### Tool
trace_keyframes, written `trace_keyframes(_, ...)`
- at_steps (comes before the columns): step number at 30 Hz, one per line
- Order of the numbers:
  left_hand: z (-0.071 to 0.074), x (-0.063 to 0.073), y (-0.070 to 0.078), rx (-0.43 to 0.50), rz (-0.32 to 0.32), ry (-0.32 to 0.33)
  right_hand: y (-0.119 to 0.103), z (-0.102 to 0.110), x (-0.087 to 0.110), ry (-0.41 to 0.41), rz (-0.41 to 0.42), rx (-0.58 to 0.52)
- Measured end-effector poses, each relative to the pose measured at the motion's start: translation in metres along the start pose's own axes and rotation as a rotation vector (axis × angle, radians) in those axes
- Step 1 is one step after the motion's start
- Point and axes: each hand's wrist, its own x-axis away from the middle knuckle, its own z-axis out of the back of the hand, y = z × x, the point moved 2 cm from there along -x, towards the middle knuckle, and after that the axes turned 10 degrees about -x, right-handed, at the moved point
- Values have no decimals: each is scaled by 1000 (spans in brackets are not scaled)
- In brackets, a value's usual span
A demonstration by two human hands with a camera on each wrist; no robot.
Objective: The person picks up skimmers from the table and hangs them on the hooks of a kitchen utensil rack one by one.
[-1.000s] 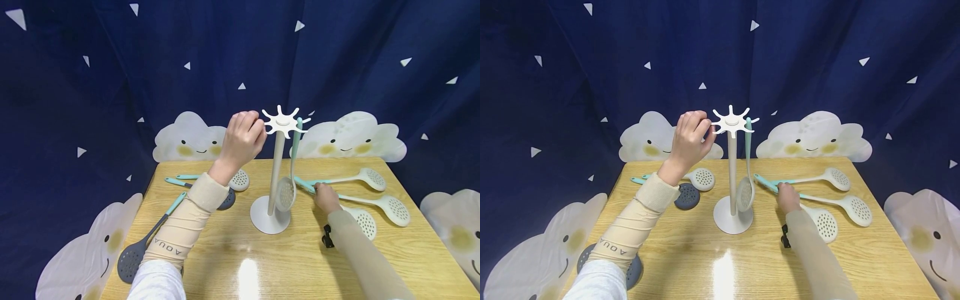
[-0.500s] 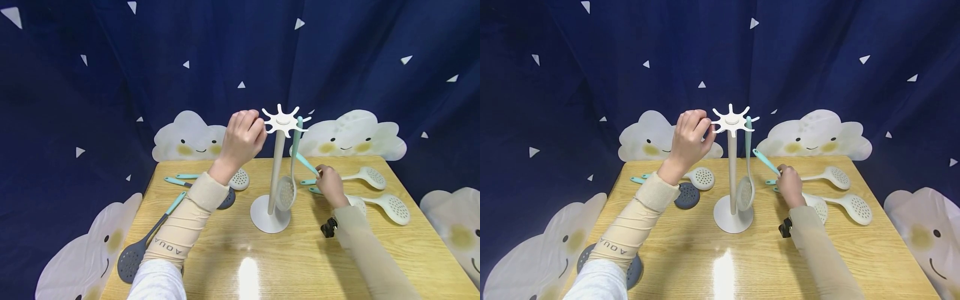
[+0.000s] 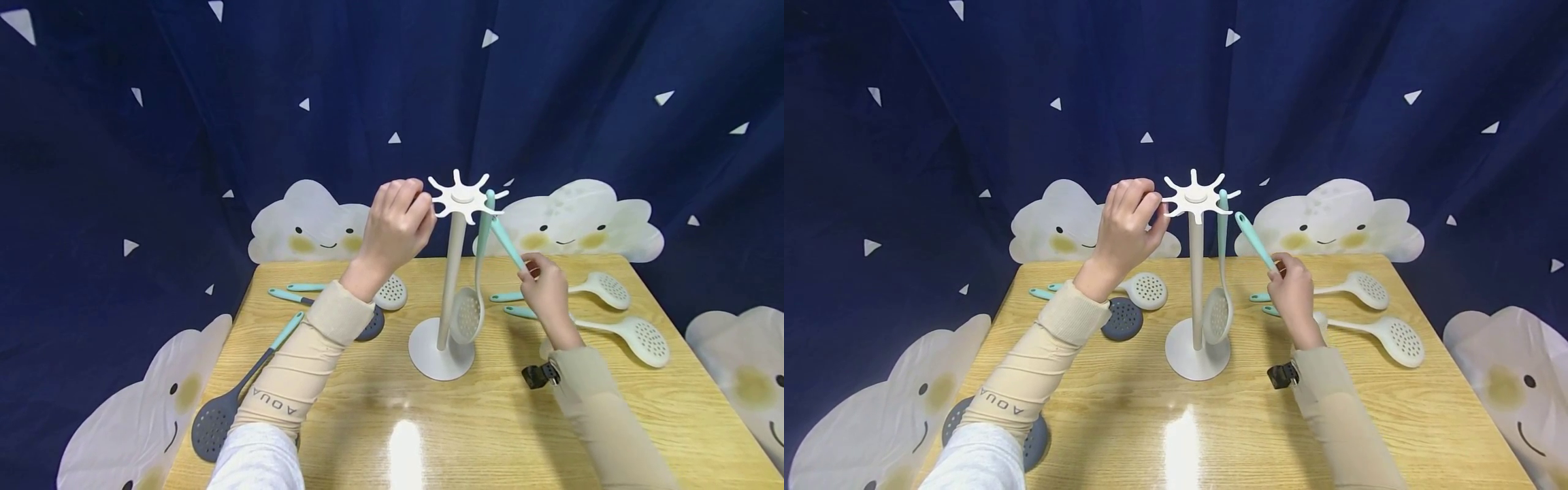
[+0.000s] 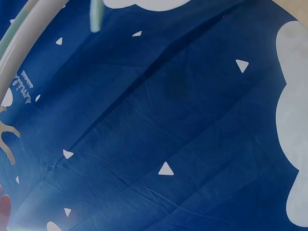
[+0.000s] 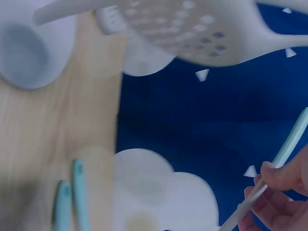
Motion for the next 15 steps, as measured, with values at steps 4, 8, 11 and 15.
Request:
trace_keyframes(4, 0, 0, 0, -1, 3, -2, -18, 8, 2, 54, 5, -64)
trace_keyframes(8, 0, 1, 0, 0, 2, -6, -34, 17, 6, 92, 7, -118)
trace_keyframes(11, 0, 1, 0, 2, 1, -5, -44, 22, 11, 116, 15, -146)
trace_keyframes(15, 0, 1, 0, 1, 3, -5, -54, 27, 17, 150, 31, -184)
